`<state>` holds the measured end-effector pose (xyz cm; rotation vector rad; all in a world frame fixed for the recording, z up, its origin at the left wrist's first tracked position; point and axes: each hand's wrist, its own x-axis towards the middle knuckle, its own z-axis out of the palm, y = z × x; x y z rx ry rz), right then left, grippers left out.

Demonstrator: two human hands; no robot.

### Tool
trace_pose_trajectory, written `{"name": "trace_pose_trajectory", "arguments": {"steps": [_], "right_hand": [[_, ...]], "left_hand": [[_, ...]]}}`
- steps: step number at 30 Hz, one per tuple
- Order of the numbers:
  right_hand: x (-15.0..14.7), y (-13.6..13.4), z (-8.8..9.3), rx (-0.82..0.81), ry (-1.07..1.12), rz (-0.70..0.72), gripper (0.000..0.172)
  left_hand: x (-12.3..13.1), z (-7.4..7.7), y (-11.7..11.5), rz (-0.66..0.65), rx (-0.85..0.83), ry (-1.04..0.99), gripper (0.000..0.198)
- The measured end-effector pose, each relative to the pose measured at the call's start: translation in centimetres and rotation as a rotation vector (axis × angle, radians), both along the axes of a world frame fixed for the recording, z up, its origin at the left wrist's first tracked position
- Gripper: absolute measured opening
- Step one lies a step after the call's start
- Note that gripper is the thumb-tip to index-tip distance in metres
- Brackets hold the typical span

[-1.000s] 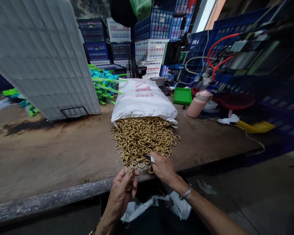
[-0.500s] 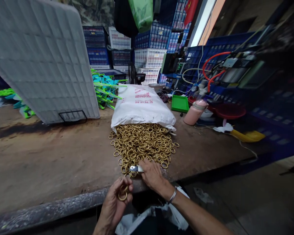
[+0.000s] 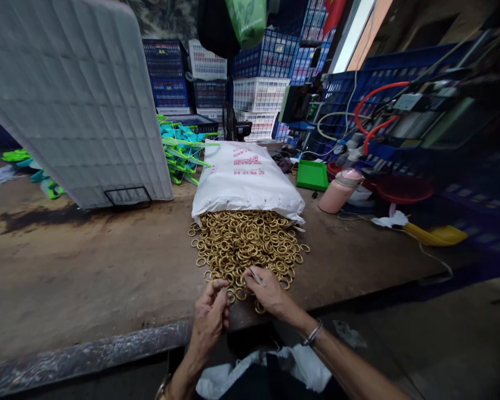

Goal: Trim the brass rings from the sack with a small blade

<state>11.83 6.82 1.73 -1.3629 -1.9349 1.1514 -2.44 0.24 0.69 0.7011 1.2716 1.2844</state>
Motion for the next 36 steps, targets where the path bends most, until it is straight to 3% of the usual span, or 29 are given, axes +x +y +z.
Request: {"name": "trace_pose_trajectory", "arguments": {"steps": [5,8,13,17,23,26,31,34,36], "right_hand": [[-0.2,-0.5,0.6,-0.359,0.217,-0.011,0.012],[-0.2,-0.8,1.1,-0.549,0.284,0.015,0.010],[-0.4,-1.2,1.5,-0.671,0.371,0.047,0.007],[-0.4,-1.4,1.6,-0.602,0.323,0.036,0.016],[0.0,-1.7,2.5,-0.215,0.170,0.082,0.036],[-0.1,-1.9,2.6,-0.158,0.156,0.071,0.036],[-0.1,-1.8,1.9,-0.169,0.142,0.045,0.028],[0.3,-1.6,1.2,-0.147,0.112,0.014,0.028],[0.6,-1.6,0.9,-0.049,0.008,-0.003,0.027]], "left_hand": [[0.2,-0.2,0.4,-0.030,0.293,0.326,0.027],[0.2,0.2,0.5,-0.105,0.382,0.430,0.026],[0.0,0.6,0.3,-0.112,0.453,0.566,0.020],[0.1,1.0,0.2,-0.115,0.463,0.650,0.015],[0.6,1.6,0.2,-0.083,0.431,0.650,0.012],[1.0,1.7,0.2,-0.128,0.321,0.510,0.015],[1.4,2.0,-0.1,-0.286,0.096,0.107,0.033],[1.6,2.3,-0.3,-0.283,0.006,0.011,0.034],[1.8,2.7,-0.3,-0.252,-0.023,0.009,0.034]]}}
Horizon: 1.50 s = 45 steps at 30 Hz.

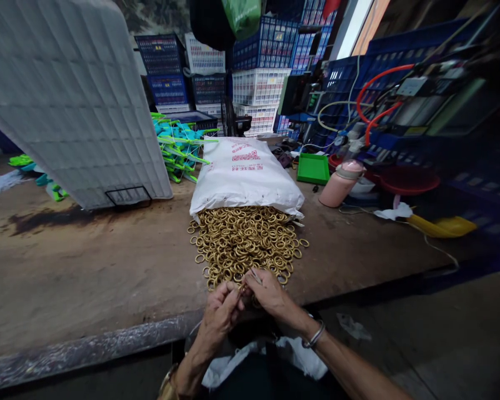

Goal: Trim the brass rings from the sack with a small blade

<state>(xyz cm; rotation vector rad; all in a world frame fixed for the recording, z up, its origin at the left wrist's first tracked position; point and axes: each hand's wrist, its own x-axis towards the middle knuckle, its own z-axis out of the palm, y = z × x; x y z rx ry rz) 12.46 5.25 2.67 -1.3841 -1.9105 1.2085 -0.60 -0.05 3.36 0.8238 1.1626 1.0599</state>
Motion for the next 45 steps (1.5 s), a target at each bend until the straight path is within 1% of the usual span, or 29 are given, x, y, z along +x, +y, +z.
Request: {"name": "trace_pose_trajectory", "arguments": {"steps": [3,5,8,10,12,14,16,18,19,21,23,25,29,32,34,36,38,40,43,45], "right_hand": [[0.4,-0.3,0.1,0.159,-0.195,0.097,0.018],[0.5,-0.6,0.3,0.206,-0.306,0.176,0.014],[0.7,-0.7,0.6,0.250,-0.441,0.239,0.019],[1.1,-0.3,0.6,0.289,-0.508,0.231,0.021],[1.9,0.6,0.4,0.318,-0.576,0.148,0.021],[3.3,1.7,0.3,0.322,-0.626,0.015,0.021],[5.2,3.0,0.2,0.315,-0.631,-0.127,0.019],[7.3,4.2,0.0,0.307,-0.614,-0.280,0.018],[8.4,4.7,-0.2,0.303,-0.618,-0.358,0.017],[10.2,5.6,-0.6,0.268,-0.655,-0.465,0.014],[11.4,6.1,-1.1,0.237,-0.682,-0.491,0.016],[11.8,6.4,-1.6,0.222,-0.691,-0.489,0.016],[11.5,6.8,-2.1,0.214,-0.681,-0.492,0.014],[11.1,6.9,-2.0,0.219,-0.649,-0.492,0.012],[10.5,6.4,-1.7,0.226,-0.617,-0.470,0.012],[9.2,5.4,-1.2,0.251,-0.541,-0.401,0.013],[7.3,3.9,-0.7,0.318,-0.342,-0.254,0.012],[5.1,2.3,-0.2,0.334,-0.203,-0.083,0.012],[2.1,0.4,0.3,0.321,-0.088,0.077,0.017],[0.7,-0.3,0.3,0.292,-0.039,0.121,0.017]], "left_hand": [[0.3,0.5,0.2,0.037,0.005,0.008,0.035],[0.4,0.8,0.4,0.051,0.017,0.023,0.036],[0.6,0.9,0.3,0.065,0.052,0.051,0.038],[0.6,0.9,0.0,0.060,0.066,0.063,0.039],[0.5,0.9,-0.4,0.034,0.056,0.056,0.036],[0.4,0.8,-0.7,0.017,0.001,0.000,0.034],[0.3,0.6,-0.7,0.021,-0.076,-0.111,0.035],[0.2,0.2,-0.5,0.005,-0.137,-0.175,0.036],[0.2,0.1,-0.4,-0.011,-0.155,-0.193,0.037],[0.3,-0.3,-0.1,-0.031,-0.158,-0.216,0.037],[0.4,-0.4,0.0,0.001,-0.137,-0.253,0.032],[0.5,-0.2,0.1,0.036,-0.140,-0.304,0.028],[0.2,0.3,-0.1,0.046,-0.203,-0.412,0.034],[0.0,0.1,-0.3,0.063,-0.228,-0.450,0.024],[0.1,-0.3,-0.2,0.061,-0.216,-0.443,0.023],[0.3,-0.8,0.1,0.056,-0.180,-0.404,0.025],[0.6,-1.3,0.4,0.071,-0.137,-0.341,0.029],[0.9,-1.6,0.6,0.101,-0.094,-0.258,0.035],[0.9,-1.7,0.5,0.092,-0.050,-0.098,0.037],[0.8,-1.6,0.4,0.089,-0.028,-0.006,0.034]]}}
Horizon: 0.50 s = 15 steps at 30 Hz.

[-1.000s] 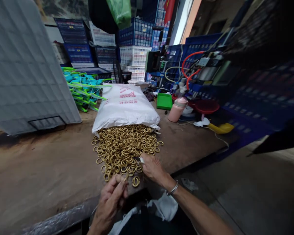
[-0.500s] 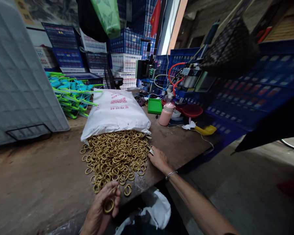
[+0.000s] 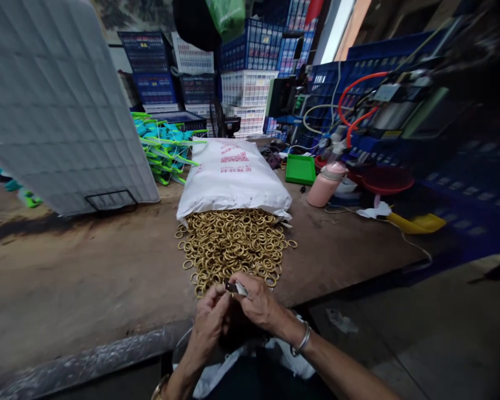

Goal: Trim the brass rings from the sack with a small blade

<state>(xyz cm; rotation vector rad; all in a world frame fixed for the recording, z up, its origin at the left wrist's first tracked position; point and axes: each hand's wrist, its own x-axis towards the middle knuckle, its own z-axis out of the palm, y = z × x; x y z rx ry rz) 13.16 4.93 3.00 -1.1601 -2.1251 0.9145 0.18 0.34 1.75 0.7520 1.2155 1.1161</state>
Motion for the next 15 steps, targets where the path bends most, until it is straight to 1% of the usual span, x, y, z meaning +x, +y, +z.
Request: {"name": "trace_pose_trajectory", "arguments": {"steps": [3,6,8,10,11,12,13,15], "right_hand": [[-1.2,-0.3,-0.3,-0.088,0.048,-0.019,0.009],[-1.6,-0.3,-0.6,-0.274,0.116,-0.068,0.025],[-1.6,-0.3,-0.7,-0.476,0.195,-0.065,0.034],[-1.6,-0.4,-0.6,-0.658,0.271,-0.063,0.037],[-1.6,-0.4,-0.5,-0.706,0.291,-0.074,0.037],[-1.6,-0.3,-0.5,-0.714,0.296,-0.093,0.035],[-1.6,-0.3,-0.4,-0.684,0.291,-0.116,0.031],[-1.8,-0.1,-0.2,-0.564,0.254,-0.162,0.025]], "left_hand": [[-0.4,-0.1,-0.3,0.047,0.069,0.088,0.031],[-0.8,-0.5,-0.4,0.100,0.214,0.217,0.022],[-0.9,-0.7,-0.5,0.101,0.300,0.321,0.018],[-0.9,-0.7,-0.5,0.079,0.334,0.378,0.018],[-0.9,-0.7,-0.5,0.068,0.331,0.376,0.019],[-0.8,-0.6,-0.5,0.057,0.318,0.356,0.020],[-0.8,-0.5,-0.5,0.047,0.294,0.324,0.021],[-0.7,-0.4,-0.5,0.023,0.217,0.244,0.025]]}}
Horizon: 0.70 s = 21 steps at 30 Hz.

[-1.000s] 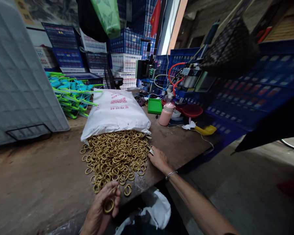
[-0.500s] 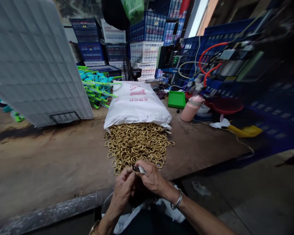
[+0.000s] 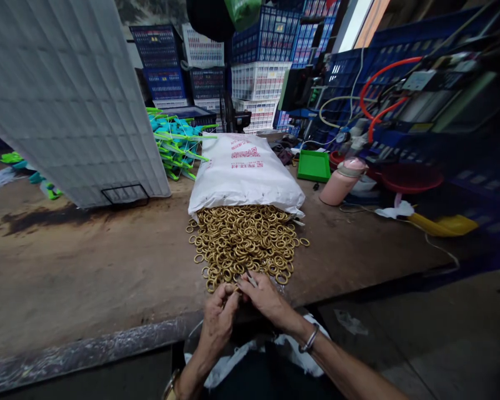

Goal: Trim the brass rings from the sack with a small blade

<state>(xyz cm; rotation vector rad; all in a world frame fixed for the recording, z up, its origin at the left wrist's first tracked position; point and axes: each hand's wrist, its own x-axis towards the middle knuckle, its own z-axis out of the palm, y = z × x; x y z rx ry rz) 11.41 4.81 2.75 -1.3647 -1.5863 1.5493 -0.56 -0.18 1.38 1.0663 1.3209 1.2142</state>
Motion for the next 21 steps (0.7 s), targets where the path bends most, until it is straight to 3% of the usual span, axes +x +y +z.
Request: {"name": "trace_pose_trajectory", "arguments": {"steps": [6,12,16,21], "right_hand": [[-0.3,0.4,-0.5,0.175,-0.068,-0.003,0.023],[0.6,0.4,-0.7,0.318,-0.235,0.028,0.024],[1.0,-0.3,-0.4,0.424,-0.331,0.169,0.013],[1.0,-0.5,-0.5,0.484,-0.473,0.283,0.019]], "left_hand": [[-0.2,0.4,-0.2,-0.070,-0.276,-0.240,0.038],[-0.3,0.8,-0.3,-0.054,-0.248,-0.321,0.039],[-0.2,0.5,0.0,-0.041,-0.250,-0.318,0.036],[-0.1,0.8,-0.2,-0.031,-0.167,-0.207,0.039]]}}
